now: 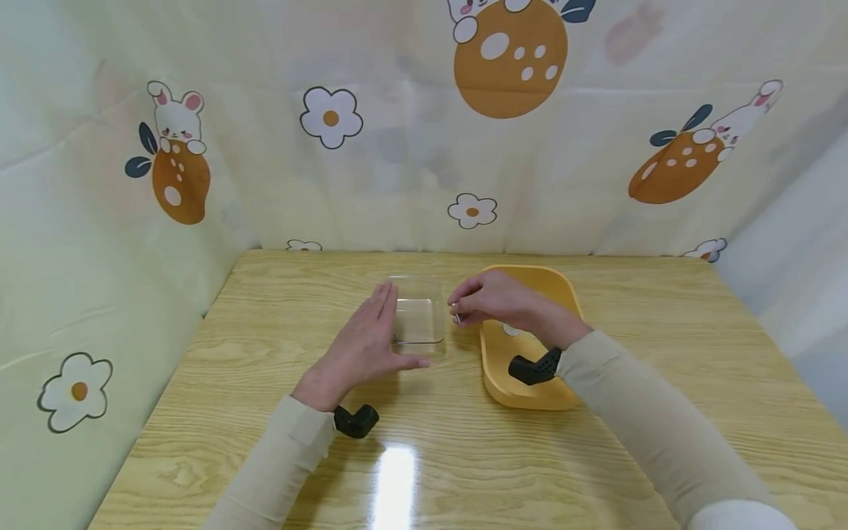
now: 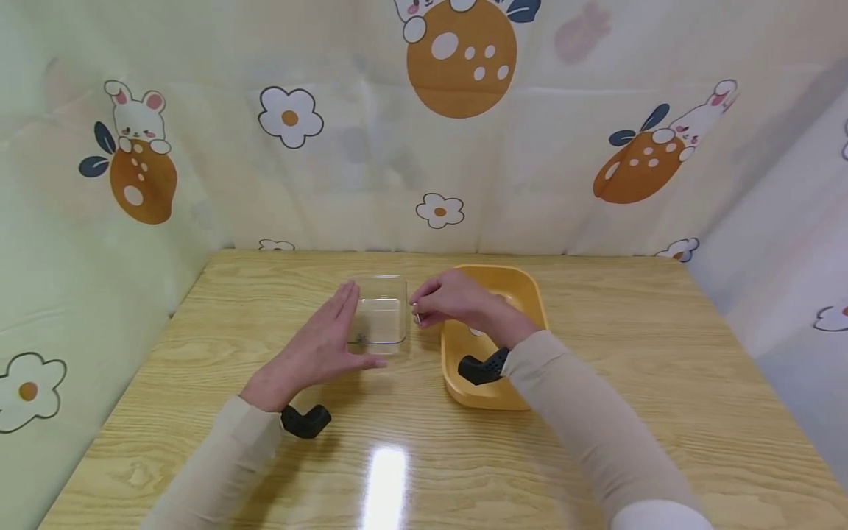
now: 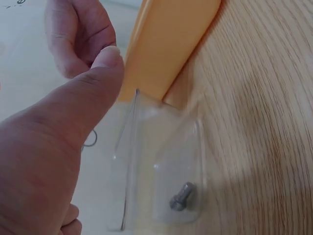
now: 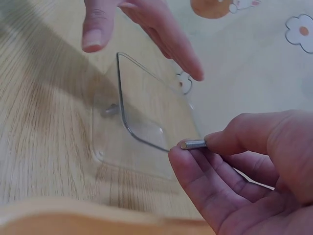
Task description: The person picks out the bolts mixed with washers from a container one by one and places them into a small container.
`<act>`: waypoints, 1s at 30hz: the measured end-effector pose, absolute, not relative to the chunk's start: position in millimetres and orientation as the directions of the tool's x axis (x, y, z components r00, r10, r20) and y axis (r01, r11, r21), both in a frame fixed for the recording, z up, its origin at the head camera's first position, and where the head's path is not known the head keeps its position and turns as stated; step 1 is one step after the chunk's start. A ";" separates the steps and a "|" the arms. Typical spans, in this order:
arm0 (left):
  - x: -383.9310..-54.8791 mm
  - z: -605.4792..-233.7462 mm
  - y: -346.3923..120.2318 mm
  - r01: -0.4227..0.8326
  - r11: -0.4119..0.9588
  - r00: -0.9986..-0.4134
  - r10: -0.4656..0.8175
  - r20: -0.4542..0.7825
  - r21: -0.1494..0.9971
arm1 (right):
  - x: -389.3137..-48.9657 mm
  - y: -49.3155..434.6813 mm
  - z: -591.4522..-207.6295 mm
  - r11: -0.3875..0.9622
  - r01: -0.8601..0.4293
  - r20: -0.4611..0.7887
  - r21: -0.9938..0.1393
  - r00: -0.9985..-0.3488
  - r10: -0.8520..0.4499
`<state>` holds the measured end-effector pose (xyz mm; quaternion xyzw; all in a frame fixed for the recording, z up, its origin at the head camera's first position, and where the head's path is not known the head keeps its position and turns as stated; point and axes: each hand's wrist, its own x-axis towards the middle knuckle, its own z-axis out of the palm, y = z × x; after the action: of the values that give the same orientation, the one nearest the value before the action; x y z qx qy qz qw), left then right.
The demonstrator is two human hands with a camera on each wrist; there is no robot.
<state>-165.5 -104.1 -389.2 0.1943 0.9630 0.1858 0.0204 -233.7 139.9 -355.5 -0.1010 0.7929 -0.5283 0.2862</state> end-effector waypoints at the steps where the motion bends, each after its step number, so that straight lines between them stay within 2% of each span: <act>1: -166.0 -389.8 -105.4 0.365 0.858 -0.924 0.380 0.030 0.362 | -234.3 136.1 -355.8 0.424 0.136 -0.343 -0.896 -0.816 -0.465; 9: -169.4 -396.2 -114.7 0.329 0.874 -0.935 0.354 -0.004 0.357 | -237.8 105.6 -355.9 0.492 0.091 -0.347 -0.866 -0.817 -0.461; 16: -172.0 -400.0 -117.3 0.338 0.898 -0.931 0.362 -0.039 0.282 | -243.6 83.6 -360.2 0.602 0.033 -0.361 -0.798 -0.826 -0.432; 26: -174.5 -406.2 -112.7 0.346 0.907 -0.929 0.367 -0.048 0.240 | -246.4 57.1 -369.9 0.705 -0.100 -0.342 -0.702 -0.821 -0.458; 30: -175.1 -408.1 -110.2 0.338 0.916 -0.934 0.356 -0.046 0.217 | -248.6 47.9 -374.4 0.747 -0.199 -0.330 -0.635 -0.804 -0.495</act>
<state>-175.1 -110.2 -408.1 0.1774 0.9778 0.1032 0.0420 -248.6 47.9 -374.4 -0.1924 0.9014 -0.2995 0.2467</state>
